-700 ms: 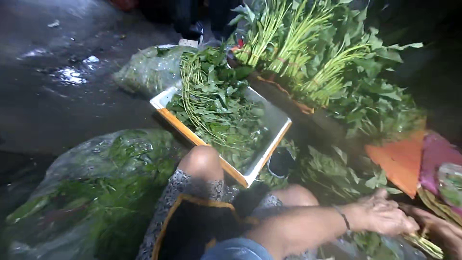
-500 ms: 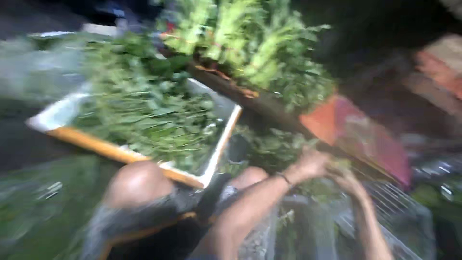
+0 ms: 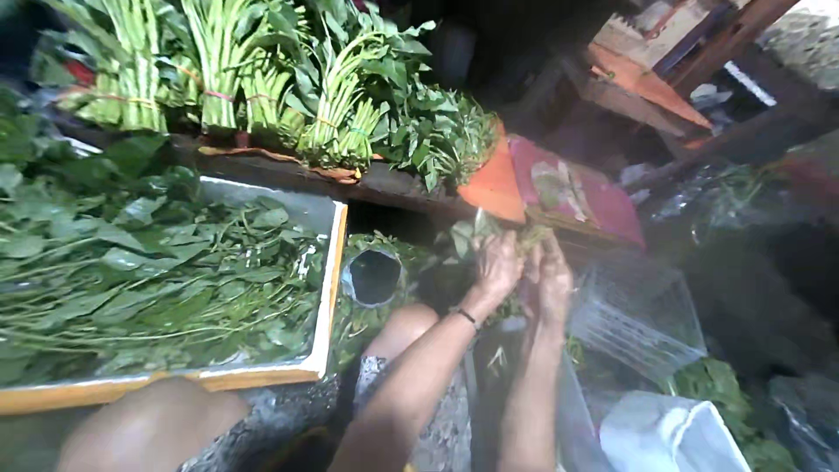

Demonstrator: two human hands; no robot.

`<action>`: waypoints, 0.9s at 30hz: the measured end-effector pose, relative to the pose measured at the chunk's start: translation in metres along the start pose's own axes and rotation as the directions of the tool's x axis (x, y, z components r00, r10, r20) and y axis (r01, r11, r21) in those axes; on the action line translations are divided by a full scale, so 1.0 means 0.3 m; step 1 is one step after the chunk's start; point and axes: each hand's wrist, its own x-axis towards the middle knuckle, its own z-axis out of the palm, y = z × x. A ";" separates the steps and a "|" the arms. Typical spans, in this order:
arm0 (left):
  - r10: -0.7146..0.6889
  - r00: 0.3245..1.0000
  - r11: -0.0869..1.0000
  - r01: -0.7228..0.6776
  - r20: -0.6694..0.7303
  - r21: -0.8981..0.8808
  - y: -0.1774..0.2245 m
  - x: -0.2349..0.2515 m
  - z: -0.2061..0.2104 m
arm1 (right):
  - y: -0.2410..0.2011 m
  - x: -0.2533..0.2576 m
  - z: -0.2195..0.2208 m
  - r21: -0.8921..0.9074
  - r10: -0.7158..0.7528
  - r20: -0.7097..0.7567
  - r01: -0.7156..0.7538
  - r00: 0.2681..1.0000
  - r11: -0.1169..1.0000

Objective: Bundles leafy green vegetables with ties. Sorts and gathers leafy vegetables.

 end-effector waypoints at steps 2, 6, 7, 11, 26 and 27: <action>0.302 0.952 0.936 -0.288 -0.041 0.200 -0.052 -0.025 0.054 | -0.054 0.032 -0.057 -0.213 -0.014 0.013 0.016 1.000 0.977; 0.665 0.733 0.709 -0.560 -0.142 0.429 -0.097 -0.056 0.100 | -0.141 0.036 -0.173 -0.446 -0.020 0.235 0.127 0.972 0.886; 0.715 0.682 0.668 -0.600 -0.155 0.441 -0.075 -0.059 0.099 | -0.178 0.023 -0.198 -0.465 -0.026 0.265 0.151 0.964 0.872; 0.849 0.513 0.528 -0.806 -0.129 0.269 0.172 -0.099 0.028 | -0.380 -0.107 -0.352 -0.410 -0.149 0.162 0.204 0.975 0.889; 0.765 0.453 0.418 -0.890 0.458 0.183 -0.052 -0.158 -0.650 | -0.103 -0.971 -0.693 0.175 0.574 -0.743 -0.728 0.345 0.663; 0.734 0.501 0.457 -0.864 0.459 0.213 -0.059 -0.169 -0.700 | -0.085 -0.960 -0.683 0.047 0.595 -0.746 -0.867 0.300 0.496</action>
